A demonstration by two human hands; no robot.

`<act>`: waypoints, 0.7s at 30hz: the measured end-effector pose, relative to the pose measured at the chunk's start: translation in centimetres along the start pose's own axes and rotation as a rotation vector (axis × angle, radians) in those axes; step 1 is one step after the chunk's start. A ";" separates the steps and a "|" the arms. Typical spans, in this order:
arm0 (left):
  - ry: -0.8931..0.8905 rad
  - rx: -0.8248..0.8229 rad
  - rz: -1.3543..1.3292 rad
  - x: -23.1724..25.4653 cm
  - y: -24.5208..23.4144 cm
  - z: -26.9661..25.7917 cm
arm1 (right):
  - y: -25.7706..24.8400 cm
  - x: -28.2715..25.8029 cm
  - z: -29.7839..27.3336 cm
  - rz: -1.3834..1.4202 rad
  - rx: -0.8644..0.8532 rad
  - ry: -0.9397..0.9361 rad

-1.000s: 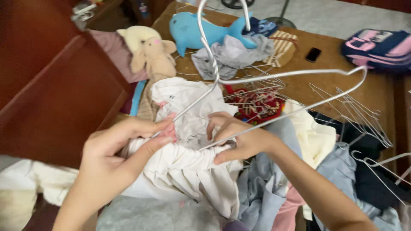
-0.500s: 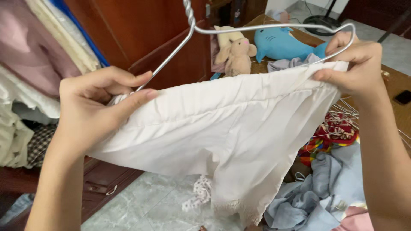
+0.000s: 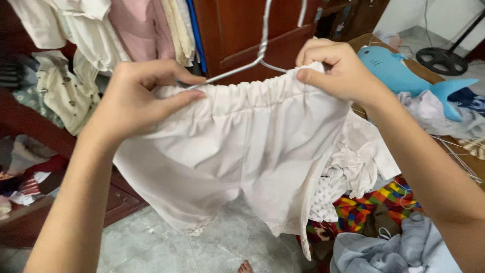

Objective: The person takes garments from a pile on a bed, places each on a metal hanger, and hangs them in a wooden wardrobe. They handle a white shirt, a pink striped shirt, and white shorts, adjusting each before placing it on the rail.

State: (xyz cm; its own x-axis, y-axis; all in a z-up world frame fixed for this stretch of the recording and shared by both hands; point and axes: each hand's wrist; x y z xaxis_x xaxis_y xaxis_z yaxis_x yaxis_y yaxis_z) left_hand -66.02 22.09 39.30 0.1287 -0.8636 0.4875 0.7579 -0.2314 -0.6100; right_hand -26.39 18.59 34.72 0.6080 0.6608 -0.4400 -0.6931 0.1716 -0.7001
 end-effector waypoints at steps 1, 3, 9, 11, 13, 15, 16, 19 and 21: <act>0.058 0.030 -0.003 -0.2 -1.1 -0.5 | 1.0 -0.4 0.9 0.135 -0.008 0.080; -0.115 0.079 0.100 -0.5 -3.2 -2.0 | 2.7 -1.2 2.6 0.209 -0.056 0.136; -0.144 0.205 0.124 -2.1 -9.1 -5.2 | 6.7 -4.8 7.4 0.025 -0.180 0.047; -0.136 0.229 0.116 -2.6 -11.0 -5.7 | 7.5 -6.0 9.4 0.020 -0.139 -0.033; -0.161 0.247 0.166 -3.2 -12.3 -6.4 | 8.2 -6.7 10.9 0.119 -0.138 0.013; -0.131 0.245 0.198 -4.2 -13.2 -7.1 | 8.8 -6.6 12.0 0.187 -0.148 0.034; -0.113 0.245 0.210 -4.9 -13.6 -7.4 | 9.0 -6.3 12.3 0.205 -0.159 0.027; 0.079 0.213 0.243 -6.7 -14.3 -8.5 | 9.0 -4.6 13.1 0.160 -0.140 -0.025; 0.013 0.273 0.221 -7.2 -14.8 -9.2 | 8.6 -3.5 13.7 -0.043 -0.078 -0.047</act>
State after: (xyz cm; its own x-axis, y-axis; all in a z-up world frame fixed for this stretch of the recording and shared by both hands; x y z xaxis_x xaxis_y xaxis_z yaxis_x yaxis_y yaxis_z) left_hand -84.04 27.60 39.10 0.3019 -0.8854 0.3534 0.8557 0.0883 -0.5098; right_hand -39.81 27.74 37.94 0.6162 0.6881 -0.3833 -0.6339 0.1444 -0.7598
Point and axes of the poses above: each hand's wrist, its own z-axis towards the middle knuckle, its own y-axis out of the palm, x = y × z, and after that the axes turned 6 degrees about -z, right-handed
